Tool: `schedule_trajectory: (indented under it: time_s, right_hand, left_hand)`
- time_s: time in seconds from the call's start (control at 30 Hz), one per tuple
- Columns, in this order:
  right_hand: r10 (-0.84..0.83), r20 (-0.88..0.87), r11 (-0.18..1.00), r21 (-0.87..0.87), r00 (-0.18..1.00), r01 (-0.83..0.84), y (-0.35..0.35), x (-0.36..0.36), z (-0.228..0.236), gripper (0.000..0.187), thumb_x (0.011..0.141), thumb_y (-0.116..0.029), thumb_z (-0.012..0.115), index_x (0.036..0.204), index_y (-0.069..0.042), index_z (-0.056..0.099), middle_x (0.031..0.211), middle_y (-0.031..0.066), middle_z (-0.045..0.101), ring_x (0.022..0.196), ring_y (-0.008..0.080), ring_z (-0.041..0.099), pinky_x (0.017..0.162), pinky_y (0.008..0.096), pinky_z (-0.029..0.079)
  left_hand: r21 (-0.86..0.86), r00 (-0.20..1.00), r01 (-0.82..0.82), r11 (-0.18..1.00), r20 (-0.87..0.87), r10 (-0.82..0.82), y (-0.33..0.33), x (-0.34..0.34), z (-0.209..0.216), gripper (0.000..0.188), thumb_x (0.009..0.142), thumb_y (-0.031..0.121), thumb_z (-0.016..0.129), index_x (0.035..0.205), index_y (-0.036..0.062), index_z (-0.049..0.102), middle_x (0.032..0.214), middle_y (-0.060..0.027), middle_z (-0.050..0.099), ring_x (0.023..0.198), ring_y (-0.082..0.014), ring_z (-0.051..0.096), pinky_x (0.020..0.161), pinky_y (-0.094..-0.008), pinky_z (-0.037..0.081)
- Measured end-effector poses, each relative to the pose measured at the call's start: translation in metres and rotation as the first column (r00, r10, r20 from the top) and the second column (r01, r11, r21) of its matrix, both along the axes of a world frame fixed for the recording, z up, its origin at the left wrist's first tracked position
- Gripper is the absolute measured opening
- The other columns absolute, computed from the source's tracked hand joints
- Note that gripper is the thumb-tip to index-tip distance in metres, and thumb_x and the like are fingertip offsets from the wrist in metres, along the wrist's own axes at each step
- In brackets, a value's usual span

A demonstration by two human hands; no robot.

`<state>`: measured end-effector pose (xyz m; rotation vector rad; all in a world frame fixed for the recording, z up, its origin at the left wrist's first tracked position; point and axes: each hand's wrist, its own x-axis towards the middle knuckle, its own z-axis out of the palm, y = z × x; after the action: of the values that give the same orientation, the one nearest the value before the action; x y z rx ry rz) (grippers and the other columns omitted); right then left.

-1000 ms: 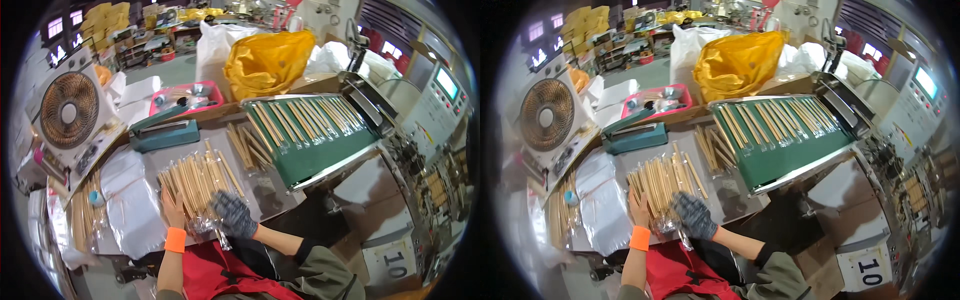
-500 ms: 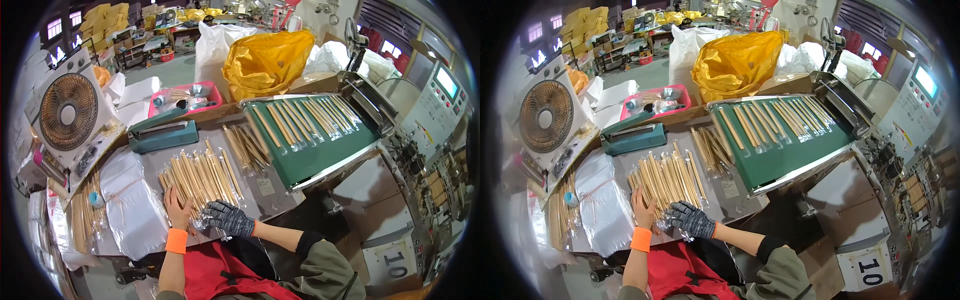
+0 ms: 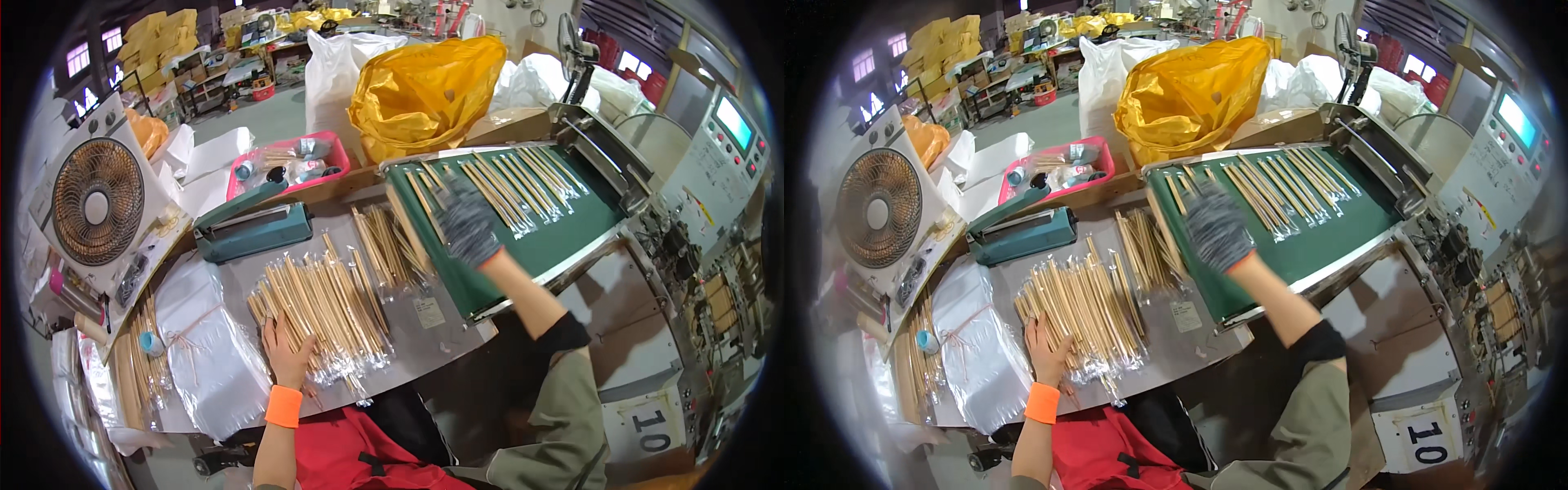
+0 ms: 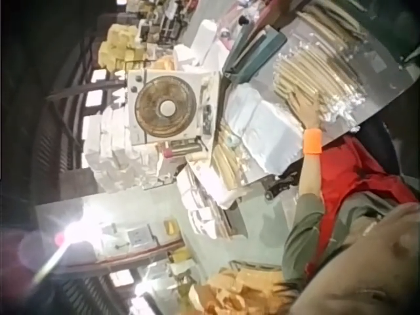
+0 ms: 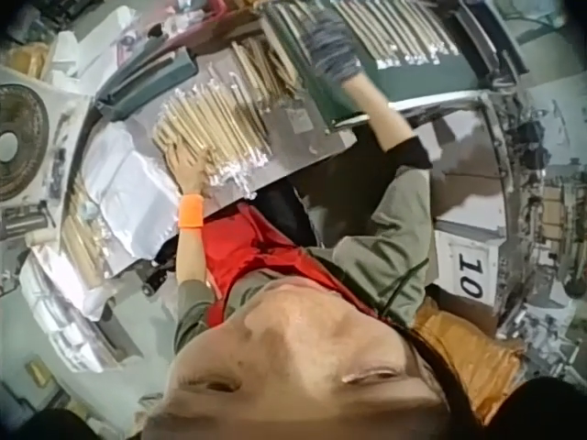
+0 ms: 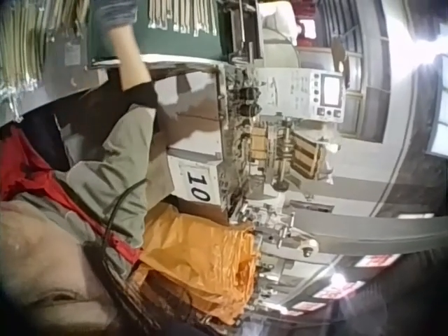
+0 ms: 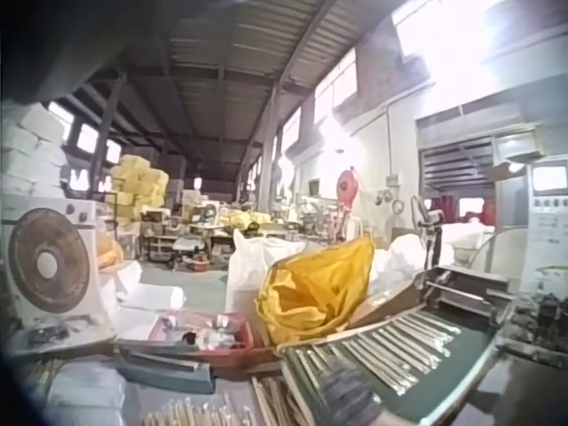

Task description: Bundling disposable wooden chopsticks, placing them into plastic bags, and sealing the bags using a heat-sealing machine.

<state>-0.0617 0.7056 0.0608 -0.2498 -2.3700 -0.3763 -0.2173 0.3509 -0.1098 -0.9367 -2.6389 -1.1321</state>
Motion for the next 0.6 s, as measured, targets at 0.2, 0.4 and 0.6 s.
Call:
schedule_trajectory:
  time_s: [0.2,0.4,0.6]
  right_hand:
    - [-0.65,-0.068,0.759,-0.118,0.757,0.64,0.202,0.045,-0.047,0.046,0.072,-0.038,0.064,0.104,-0.005,0.062,0.113,0.0145,0.06,0.113,0.0321,0.049,0.101,0.0416,0.032]
    - [-0.913,0.061,0.402,-0.051,0.404,0.914,0.278,0.096,-0.055,0.054,0.079,-0.046,0.053,0.113,-0.005,0.059,0.118,0.0152,0.058,0.12,0.0299,0.044,0.104,0.0435,0.027]
    - [-0.859,0.243,0.363,-0.331,0.45,0.871,0.3,0.1,-0.07,0.046,0.085,-0.042,0.047,0.113,-0.007,0.06,0.118,0.0188,0.056,0.109,0.0341,0.053,0.097,0.0431,0.037]
  left_hand:
    - [-0.007,1.0,0.005,1.0,-0.007,-0.005,0.031,-0.011,0.001,0.075,0.073,0.037,0.069,0.134,0.0062,0.039,0.135,-0.0238,0.034,0.126,-0.039,0.031,0.105,-0.0442,0.024]
    - [0.012,0.998,0.038,0.999,0.042,-0.038,0.049,-0.035,0.007,0.072,0.074,0.037,0.068,0.133,0.0058,0.041,0.134,-0.023,0.036,0.126,-0.0376,0.032,0.104,-0.042,0.027]
    - [-0.002,0.998,0.069,0.998,-0.002,-0.069,0.061,-0.048,0.005,0.075,0.071,0.039,0.07,0.133,0.0078,0.041,0.132,-0.0217,0.038,0.123,-0.0381,0.035,0.102,-0.0434,0.03]
